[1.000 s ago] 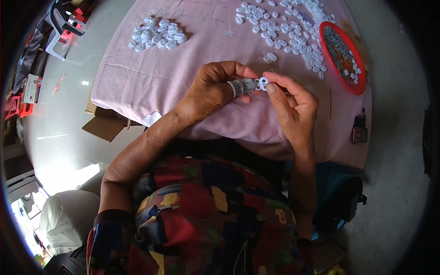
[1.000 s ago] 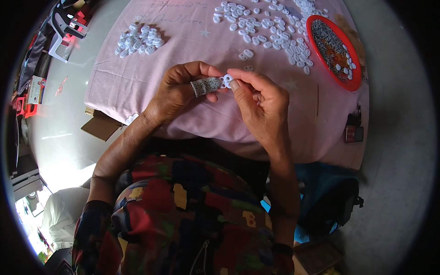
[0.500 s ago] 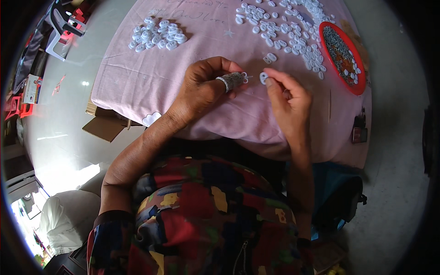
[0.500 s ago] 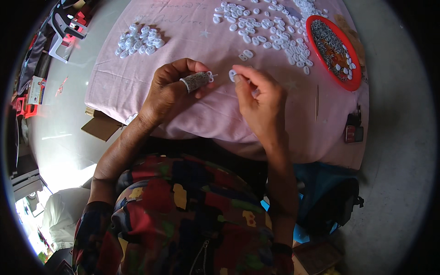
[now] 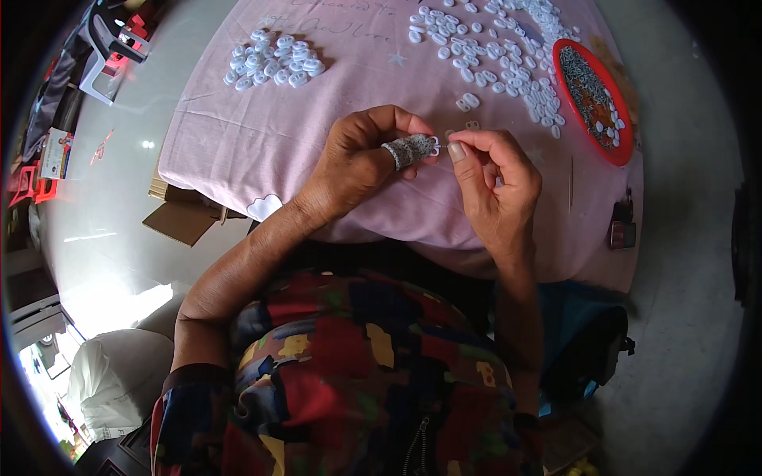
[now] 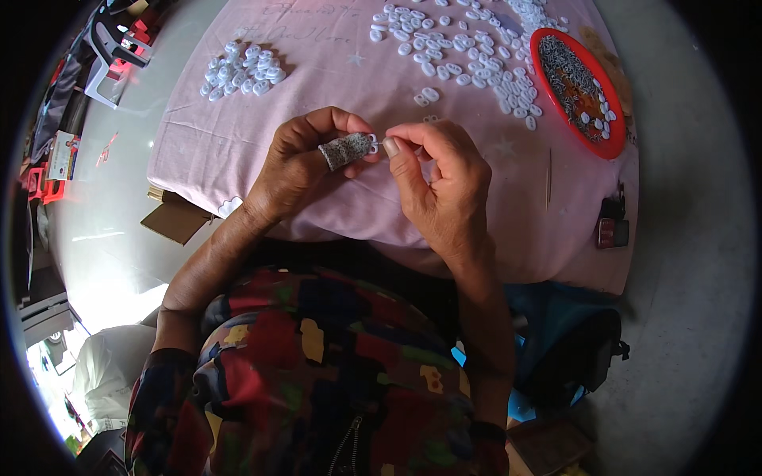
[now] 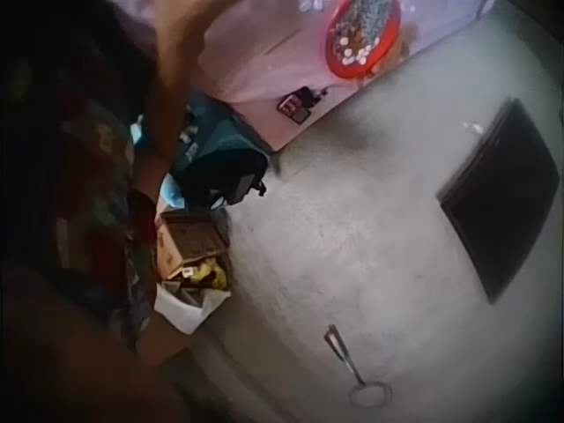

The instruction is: The person assembles small plastic toggles by picking up metal springs from a tray and inserting them into the plastic pieces by hand.

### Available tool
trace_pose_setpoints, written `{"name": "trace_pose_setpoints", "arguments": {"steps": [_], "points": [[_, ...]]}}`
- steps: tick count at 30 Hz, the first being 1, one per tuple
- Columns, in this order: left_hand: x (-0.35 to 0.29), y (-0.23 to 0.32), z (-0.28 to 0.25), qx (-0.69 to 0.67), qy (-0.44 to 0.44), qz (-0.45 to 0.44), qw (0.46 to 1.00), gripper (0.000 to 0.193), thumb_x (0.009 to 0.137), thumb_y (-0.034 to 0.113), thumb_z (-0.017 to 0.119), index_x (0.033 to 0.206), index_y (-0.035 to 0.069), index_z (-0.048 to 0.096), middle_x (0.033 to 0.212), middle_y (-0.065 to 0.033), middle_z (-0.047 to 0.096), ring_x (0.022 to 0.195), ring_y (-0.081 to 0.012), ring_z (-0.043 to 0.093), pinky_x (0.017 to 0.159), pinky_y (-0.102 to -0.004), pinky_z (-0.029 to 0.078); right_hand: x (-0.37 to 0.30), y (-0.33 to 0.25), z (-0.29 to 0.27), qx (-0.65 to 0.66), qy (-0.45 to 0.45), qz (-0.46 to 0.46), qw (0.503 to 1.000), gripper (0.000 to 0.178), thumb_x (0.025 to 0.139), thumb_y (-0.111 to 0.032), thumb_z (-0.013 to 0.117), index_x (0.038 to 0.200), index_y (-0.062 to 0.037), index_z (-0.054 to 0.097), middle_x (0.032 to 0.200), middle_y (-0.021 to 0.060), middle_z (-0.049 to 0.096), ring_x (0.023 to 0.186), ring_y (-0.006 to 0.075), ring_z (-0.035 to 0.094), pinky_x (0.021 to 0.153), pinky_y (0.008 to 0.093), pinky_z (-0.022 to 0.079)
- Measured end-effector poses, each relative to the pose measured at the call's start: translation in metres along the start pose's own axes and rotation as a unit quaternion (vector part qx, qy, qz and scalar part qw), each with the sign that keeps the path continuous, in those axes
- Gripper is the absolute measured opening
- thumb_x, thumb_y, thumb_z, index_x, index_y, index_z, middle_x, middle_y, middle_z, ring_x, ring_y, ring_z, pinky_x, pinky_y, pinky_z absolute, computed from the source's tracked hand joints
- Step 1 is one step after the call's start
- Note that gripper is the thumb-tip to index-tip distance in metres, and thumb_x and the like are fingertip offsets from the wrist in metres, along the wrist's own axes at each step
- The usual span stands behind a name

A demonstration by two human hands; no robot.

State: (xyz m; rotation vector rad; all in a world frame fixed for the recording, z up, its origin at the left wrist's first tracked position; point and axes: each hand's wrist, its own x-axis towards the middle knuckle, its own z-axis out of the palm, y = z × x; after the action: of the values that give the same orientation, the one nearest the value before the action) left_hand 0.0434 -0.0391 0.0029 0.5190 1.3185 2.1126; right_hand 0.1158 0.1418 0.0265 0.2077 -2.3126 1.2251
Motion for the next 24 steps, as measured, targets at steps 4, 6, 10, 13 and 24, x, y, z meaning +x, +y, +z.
{"name": "trace_pose_setpoints", "arguments": {"steps": [4, 6, 10, 13, 24], "points": [[0.000, 0.000, 0.005, -0.012, 0.006, -0.002, 1.000, 0.021, 0.089, -0.008, 0.050, 0.106, -0.004, 0.062, 0.095, -0.0086, 0.068, 0.080, -0.0097, 0.060, 0.069, -0.0226, 0.050, 0.000, 0.002, 0.001, 0.000, 0.000, -0.001, 1.000, 0.009, 0.088, -0.005, 0.067, 0.097, -0.0012, 0.067, 0.079, -0.0017, 0.062, 0.057, 0.0007, 0.038, 0.050, 0.0180, 0.030], [0.000, -0.001, 0.004, -0.008, 0.005, 0.000, 1.000, 0.021, 0.089, -0.008, 0.050, 0.106, -0.004, 0.062, 0.094, -0.0084, 0.068, 0.079, -0.0095, 0.060, 0.069, -0.0226, 0.050, -0.002, 0.001, 0.002, 0.014, -0.005, 0.016, 1.000, 0.008, 0.089, -0.006, 0.066, 0.096, -0.0011, 0.065, 0.078, -0.0017, 0.061, 0.058, 0.0006, 0.038, 0.050, 0.0183, 0.030], [0.000, -0.001, 0.005, 0.000, -0.001, 0.003, 1.000, 0.018, 0.090, -0.006, 0.053, 0.105, -0.003, 0.063, 0.092, -0.0077, 0.068, 0.077, -0.0088, 0.060, 0.070, -0.0223, 0.050, -0.001, -0.001, 0.003, -0.006, -0.018, 0.011, 1.000, 0.007, 0.090, -0.007, 0.065, 0.094, -0.0013, 0.064, 0.076, -0.0020, 0.060, 0.058, 0.0005, 0.039, 0.050, 0.0182, 0.030], [0.000, -0.002, 0.006, 0.017, 0.005, 0.003, 1.000, 0.016, 0.090, -0.006, 0.055, 0.103, -0.004, 0.064, 0.090, -0.0071, 0.068, 0.077, -0.0087, 0.060, 0.070, -0.0222, 0.050, -0.003, 0.003, 0.006, -0.006, -0.021, 0.007, 1.000, 0.005, 0.091, -0.006, 0.064, 0.092, -0.0013, 0.062, 0.074, -0.0022, 0.059, 0.058, 0.0007, 0.039, 0.050, 0.0187, 0.031], [-0.002, -0.002, 0.003, 0.039, 0.011, -0.023, 0.999, 0.017, 0.094, -0.003, 0.052, 0.109, -0.005, 0.061, 0.099, -0.0087, 0.066, 0.091, -0.0132, 0.063, 0.076, -0.0234, 0.050, -0.005, 0.005, 0.017, 0.026, -0.014, -0.002, 1.000, 0.005, 0.091, -0.004, 0.061, 0.091, 0.0006, 0.060, 0.074, 0.0031, 0.058, 0.062, 0.0066, 0.051, 0.055, 0.0215, 0.041]]}}
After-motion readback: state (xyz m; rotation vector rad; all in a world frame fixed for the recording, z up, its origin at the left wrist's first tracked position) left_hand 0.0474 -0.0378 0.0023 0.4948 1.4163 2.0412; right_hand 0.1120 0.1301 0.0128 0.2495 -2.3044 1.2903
